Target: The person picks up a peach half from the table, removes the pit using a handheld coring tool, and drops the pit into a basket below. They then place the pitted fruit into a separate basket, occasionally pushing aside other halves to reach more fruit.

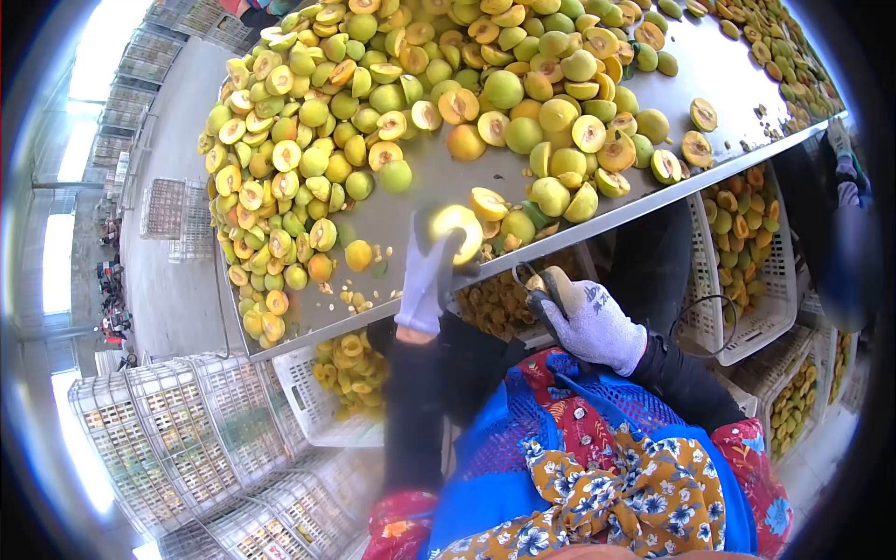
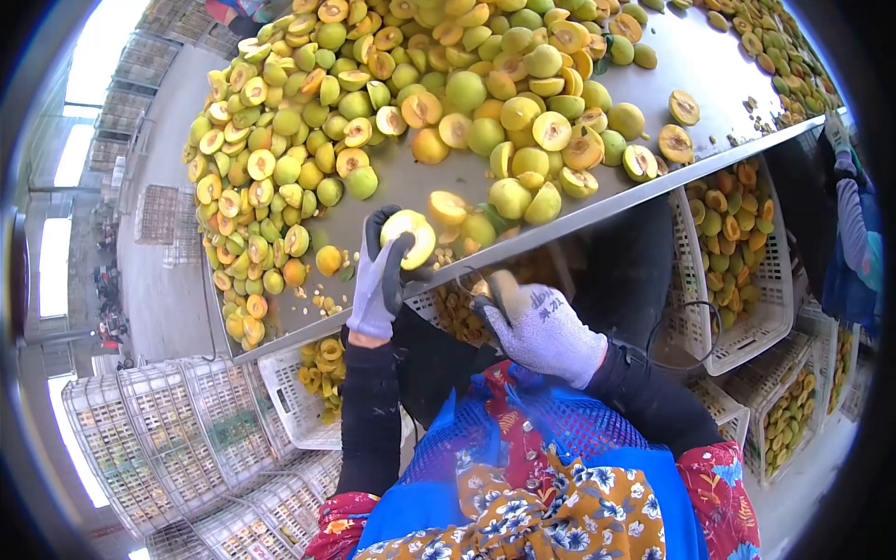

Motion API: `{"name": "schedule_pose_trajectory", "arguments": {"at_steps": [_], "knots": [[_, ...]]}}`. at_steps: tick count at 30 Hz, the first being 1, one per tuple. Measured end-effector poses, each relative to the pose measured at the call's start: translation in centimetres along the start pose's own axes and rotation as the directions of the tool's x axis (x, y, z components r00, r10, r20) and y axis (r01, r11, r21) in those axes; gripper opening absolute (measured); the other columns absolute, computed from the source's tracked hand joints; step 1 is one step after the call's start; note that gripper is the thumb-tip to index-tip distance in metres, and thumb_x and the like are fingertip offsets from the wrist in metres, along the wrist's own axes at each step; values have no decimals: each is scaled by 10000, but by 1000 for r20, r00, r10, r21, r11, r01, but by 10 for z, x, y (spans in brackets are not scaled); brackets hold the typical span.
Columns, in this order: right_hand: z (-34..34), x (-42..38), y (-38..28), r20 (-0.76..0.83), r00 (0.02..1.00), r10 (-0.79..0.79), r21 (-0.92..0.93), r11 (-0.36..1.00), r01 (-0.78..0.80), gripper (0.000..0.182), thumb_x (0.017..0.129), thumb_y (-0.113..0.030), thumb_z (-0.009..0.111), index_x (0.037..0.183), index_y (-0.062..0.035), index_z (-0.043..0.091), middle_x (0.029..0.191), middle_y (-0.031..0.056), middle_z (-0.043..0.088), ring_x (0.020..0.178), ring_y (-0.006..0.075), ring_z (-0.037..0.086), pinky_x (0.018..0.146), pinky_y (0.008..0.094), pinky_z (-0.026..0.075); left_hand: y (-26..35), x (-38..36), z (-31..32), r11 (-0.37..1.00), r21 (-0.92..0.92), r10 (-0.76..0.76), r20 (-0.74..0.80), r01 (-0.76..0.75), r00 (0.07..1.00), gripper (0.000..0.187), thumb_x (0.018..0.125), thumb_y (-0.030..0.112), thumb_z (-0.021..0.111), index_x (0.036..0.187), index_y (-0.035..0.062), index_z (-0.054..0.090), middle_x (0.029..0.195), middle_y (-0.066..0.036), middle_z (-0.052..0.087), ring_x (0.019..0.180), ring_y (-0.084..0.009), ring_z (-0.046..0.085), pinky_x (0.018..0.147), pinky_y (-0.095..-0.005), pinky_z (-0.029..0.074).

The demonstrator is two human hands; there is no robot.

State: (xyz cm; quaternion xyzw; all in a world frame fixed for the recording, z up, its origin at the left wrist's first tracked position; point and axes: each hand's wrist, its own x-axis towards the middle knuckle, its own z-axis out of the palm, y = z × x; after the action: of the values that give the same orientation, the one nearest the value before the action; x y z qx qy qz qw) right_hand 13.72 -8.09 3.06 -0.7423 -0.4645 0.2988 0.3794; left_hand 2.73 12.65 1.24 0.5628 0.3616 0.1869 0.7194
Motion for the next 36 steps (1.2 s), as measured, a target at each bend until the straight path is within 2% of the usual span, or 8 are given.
{"name": "schedule_pose_trajectory", "arguments": {"at_steps": [5, 9, 12, 20, 26, 29, 34, 36], "knots": [[4, 9, -10, -4, 990, -139, -195, 971, 136, 286, 967, -263, 571, 1010, 13, 508, 608, 165, 597, 544, 366, 616, 502, 469, 465, -22, -40, 16, 946, -320, -10, 125, 50, 992, 398, 1019, 320, 502, 1286, 26, 522, 1099, -100, 647, 975, -207, 661, 815, -302, 562], [8, 4, -12, -22, 986, -166, -281, 947, 153, 285, 968, -269, 566, 942, 6, 497, 580, 142, 583, 499, 325, 610, 446, 429, 444, -21, -61, 25, 954, 138, 241, 173, -266, 955, 511, 981, 307, 590, 1371, 5, 454, 1219, -171, 593, 1052, -234, 622, 930, -375, 507], [13, -1, -10, 68, 996, -60, -175, 982, 72, 289, 972, -235, 566, 1015, 37, 479, 635, 193, 590, 578, 410, 606, 512, 487, 470, -24, -67, 28, 578, 570, 517, 298, -584, 802, 456, 1014, 257, 526, 1354, -42, 472, 1204, -207, 607, 1030, -251, 629, 913, -395, 499], [23, -11, 8, 235, 971, -40, 265, 964, -25, 305, 1013, -263, 489, 1027, 30, 571, 848, 294, 611, 810, 333, 658, 634, 408, 507, -33, -80, 59, 819, 525, 371, -178, -231, 911, 295, 1021, 151, 470, 1123, -84, 617, 953, -208, 687, 879, -260, 666, 808, -350, 510], [1, -10, 2, 629, 777, 7, 761, 196, -618, 360, 1026, -392, 514, 935, -47, 554, 630, -2, 510, 467, 81, 486, 405, 211, 369, -50, -73, 47, 813, 472, 409, -48, -340, 911, 324, 1034, 245, 461, 1135, -16, 624, 931, -143, 697, 847, -246, 673, 793, -360, 513], [8, -13, 29, 715, 566, -410, 423, -391, -817, 291, 1016, -324, 511, 963, -42, 559, 662, 21, 553, 525, 110, 532, 482, 231, 415, -58, -70, 39, 883, 264, 385, 65, -388, 921, 362, 1046, 286, 448, 1137, -15, 626, 927, -122, 697, 840, -229, 663, 792, -348, 508], [18, -19, 25, 497, 857, -139, 804, 445, -394, 358, 1003, -410, 525, 929, -61, 547, 584, 21, 502, 405, 135, 472, 370, 261, 363, -54, -78, 43, 776, 557, 310, 71, -295, 948, 340, 1035, 273, 477, 1120, -21, 626, 928, -153, 701, 864, -266, 683, 804, -368, 516], [17, -18, 27, 709, 694, -126, 694, -46, -718, 396, 1009, -441, 510, 940, -55, 567, 561, 15, 490, 378, 122, 447, 347, 253, 348, -48, -80, 50, 714, 666, 274, 18, -215, 962, 305, 1024, 248, 493, 1096, -17, 625, 945, -178, 694, 871, -292, 689, 813, -381, 522]]}}
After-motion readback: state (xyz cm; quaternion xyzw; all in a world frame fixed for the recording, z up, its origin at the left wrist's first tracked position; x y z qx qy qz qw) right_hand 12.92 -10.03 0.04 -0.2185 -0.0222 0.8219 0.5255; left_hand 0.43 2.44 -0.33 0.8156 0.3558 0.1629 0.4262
